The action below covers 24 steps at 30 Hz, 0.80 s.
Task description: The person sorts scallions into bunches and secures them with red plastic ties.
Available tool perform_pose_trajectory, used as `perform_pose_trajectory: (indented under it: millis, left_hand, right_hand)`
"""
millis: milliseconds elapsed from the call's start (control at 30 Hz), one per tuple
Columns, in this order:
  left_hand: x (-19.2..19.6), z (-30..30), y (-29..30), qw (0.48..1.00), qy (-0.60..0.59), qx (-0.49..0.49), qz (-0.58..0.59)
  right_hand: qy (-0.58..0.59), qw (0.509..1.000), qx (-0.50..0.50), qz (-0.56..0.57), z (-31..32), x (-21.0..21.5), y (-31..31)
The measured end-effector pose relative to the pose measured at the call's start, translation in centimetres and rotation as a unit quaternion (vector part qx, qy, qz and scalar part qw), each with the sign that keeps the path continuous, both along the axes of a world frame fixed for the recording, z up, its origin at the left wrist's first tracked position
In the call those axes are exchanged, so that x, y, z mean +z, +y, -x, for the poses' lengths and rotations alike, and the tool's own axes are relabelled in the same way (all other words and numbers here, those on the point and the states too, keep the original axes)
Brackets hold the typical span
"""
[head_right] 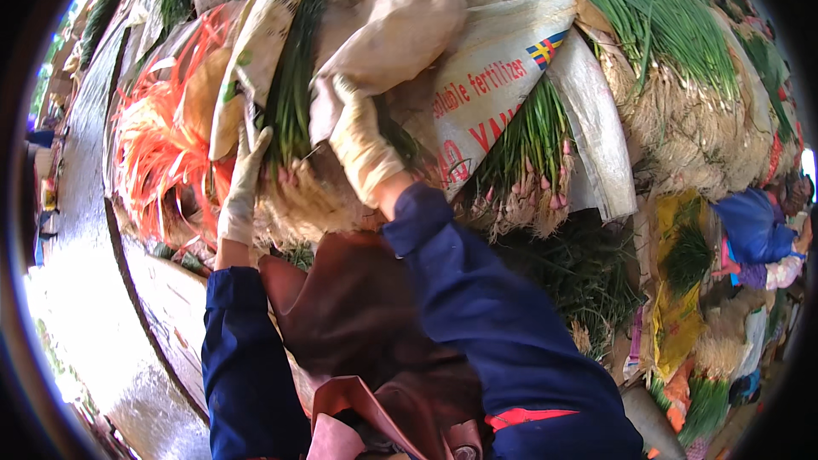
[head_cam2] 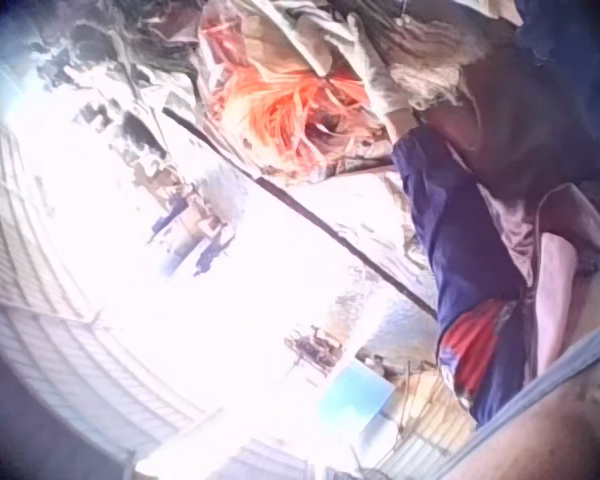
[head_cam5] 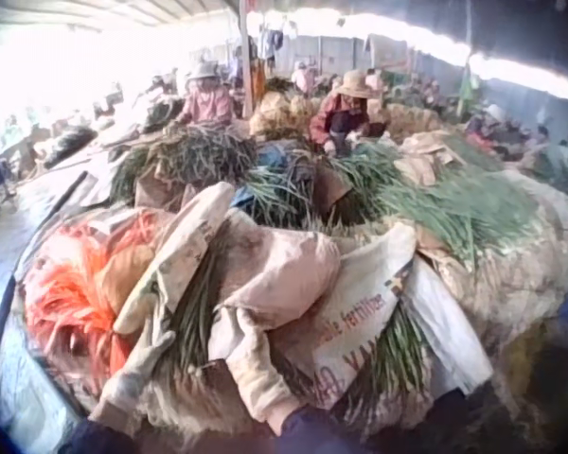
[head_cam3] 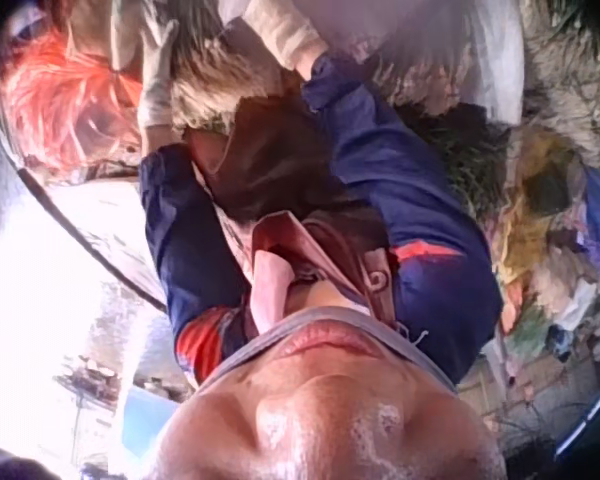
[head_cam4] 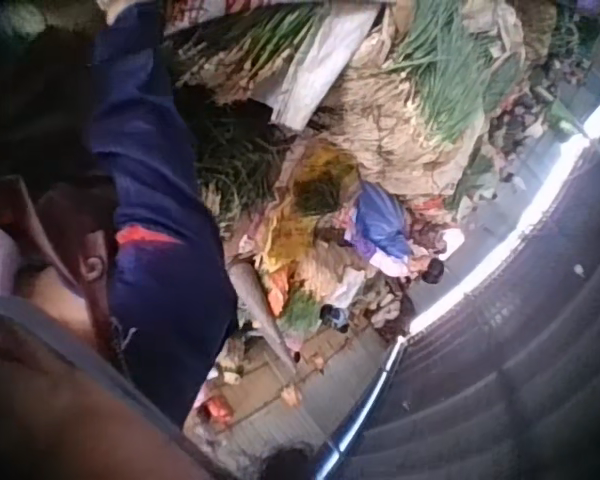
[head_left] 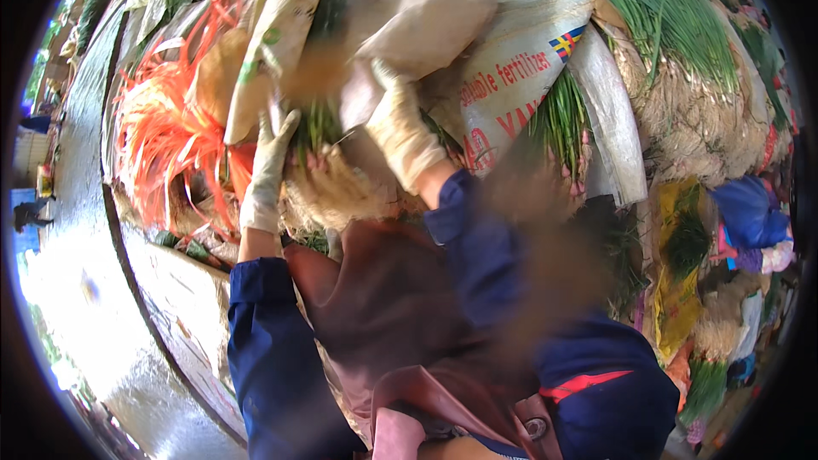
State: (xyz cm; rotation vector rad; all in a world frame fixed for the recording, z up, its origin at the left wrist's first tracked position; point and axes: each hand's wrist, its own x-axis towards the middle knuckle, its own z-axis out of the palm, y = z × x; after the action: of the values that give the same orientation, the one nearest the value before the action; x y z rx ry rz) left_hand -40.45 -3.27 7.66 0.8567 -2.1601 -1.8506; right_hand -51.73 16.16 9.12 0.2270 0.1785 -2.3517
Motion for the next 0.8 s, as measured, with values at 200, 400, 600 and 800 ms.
perform_pose_trajectory:
  millis: [200, 400, 600, 800]
  left_hand:
    - [1.9, 3.6, 7.1, 0.988, 0.025, -0.151, 0.002]
    - [-2.1, 8.2, 11.1, 0.93, 0.272, 0.003, -0.246]
    - [-7.6, 4.1, 5.0, 0.924, 0.198, 0.178, -0.273]
    - [-3.8, -1.8, 3.5, 0.899, 0.122, 0.282, -0.312]
  right_hand:
    - [0.142, 0.975, -0.112, -0.125, 4.9, 1.4, 14.4]
    - [0.085, 0.877, -0.319, -0.35, 4.9, -4.2, 32.3]
    - [-0.041, 0.85, -0.279, -0.445, 2.1, -8.4, 39.6]
    - [0.176, 0.71, -0.186, -0.656, -7.3, -2.6, 36.0]
